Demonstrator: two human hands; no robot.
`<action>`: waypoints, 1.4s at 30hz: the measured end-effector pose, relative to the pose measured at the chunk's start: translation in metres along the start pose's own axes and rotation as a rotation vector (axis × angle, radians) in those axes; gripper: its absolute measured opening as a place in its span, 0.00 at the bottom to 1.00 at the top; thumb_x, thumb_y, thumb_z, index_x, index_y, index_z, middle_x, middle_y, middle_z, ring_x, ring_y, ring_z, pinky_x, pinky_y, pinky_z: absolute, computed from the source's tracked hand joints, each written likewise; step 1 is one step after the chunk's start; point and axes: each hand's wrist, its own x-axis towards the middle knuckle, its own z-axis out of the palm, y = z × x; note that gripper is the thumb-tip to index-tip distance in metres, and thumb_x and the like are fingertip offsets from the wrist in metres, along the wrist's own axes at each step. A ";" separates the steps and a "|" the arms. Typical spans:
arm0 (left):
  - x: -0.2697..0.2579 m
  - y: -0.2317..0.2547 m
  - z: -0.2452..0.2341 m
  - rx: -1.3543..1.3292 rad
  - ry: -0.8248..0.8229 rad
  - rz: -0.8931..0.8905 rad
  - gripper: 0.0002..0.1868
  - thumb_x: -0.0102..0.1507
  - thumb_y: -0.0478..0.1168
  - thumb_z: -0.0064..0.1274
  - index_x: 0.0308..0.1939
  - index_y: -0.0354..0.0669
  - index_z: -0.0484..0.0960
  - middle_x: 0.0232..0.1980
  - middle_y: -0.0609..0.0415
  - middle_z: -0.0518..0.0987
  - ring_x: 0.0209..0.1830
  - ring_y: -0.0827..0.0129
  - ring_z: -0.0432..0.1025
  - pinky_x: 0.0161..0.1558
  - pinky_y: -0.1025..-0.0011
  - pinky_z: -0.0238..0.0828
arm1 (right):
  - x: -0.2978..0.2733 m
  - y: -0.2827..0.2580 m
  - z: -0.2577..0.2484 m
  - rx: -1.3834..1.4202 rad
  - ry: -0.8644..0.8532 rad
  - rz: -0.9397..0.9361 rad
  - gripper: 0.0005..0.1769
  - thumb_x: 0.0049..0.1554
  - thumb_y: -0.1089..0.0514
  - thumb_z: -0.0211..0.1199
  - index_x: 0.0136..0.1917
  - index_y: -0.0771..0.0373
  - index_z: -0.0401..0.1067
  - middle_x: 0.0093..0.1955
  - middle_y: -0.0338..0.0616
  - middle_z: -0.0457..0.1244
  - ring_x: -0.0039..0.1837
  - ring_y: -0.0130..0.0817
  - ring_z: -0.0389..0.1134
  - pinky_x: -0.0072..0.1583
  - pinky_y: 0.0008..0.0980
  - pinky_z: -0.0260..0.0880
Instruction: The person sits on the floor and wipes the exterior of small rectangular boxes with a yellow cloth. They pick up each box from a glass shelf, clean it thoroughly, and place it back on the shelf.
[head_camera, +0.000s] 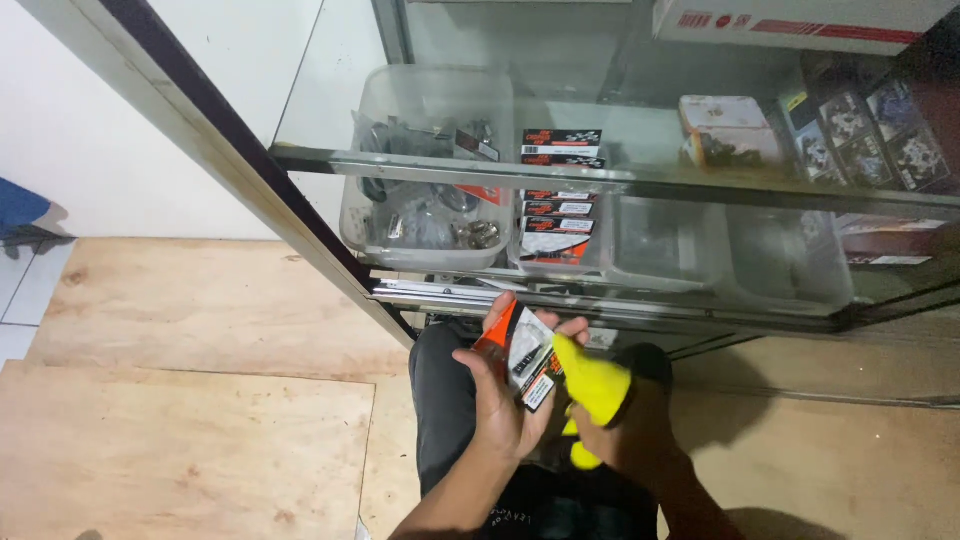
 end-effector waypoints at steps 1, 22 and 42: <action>0.000 -0.001 0.000 0.018 0.006 -0.006 0.46 0.62 0.71 0.43 0.78 0.54 0.54 0.61 0.43 0.73 0.66 0.41 0.69 0.70 0.47 0.65 | 0.002 -0.004 0.003 -0.389 0.112 -0.262 0.14 0.42 0.59 0.70 0.44 0.59 0.79 0.33 0.40 0.72 0.30 0.38 0.70 0.36 0.35 0.72; -0.002 0.002 -0.006 0.086 0.013 -0.043 0.44 0.65 0.70 0.36 0.78 0.51 0.53 0.60 0.41 0.75 0.63 0.40 0.72 0.68 0.45 0.67 | -0.010 0.010 0.006 -0.516 -0.034 -0.708 0.17 0.42 0.57 0.72 0.46 0.63 0.77 0.38 0.40 0.71 0.32 0.38 0.70 0.36 0.34 0.70; -0.002 -0.007 -0.005 0.074 -0.008 -0.011 0.53 0.53 0.66 0.61 0.75 0.53 0.56 0.63 0.43 0.73 0.69 0.36 0.67 0.72 0.48 0.64 | -0.001 0.057 0.007 0.444 -0.072 -0.105 0.24 0.45 0.72 0.72 0.57 0.71 0.73 0.38 0.52 0.72 0.32 0.41 0.72 0.34 0.40 0.79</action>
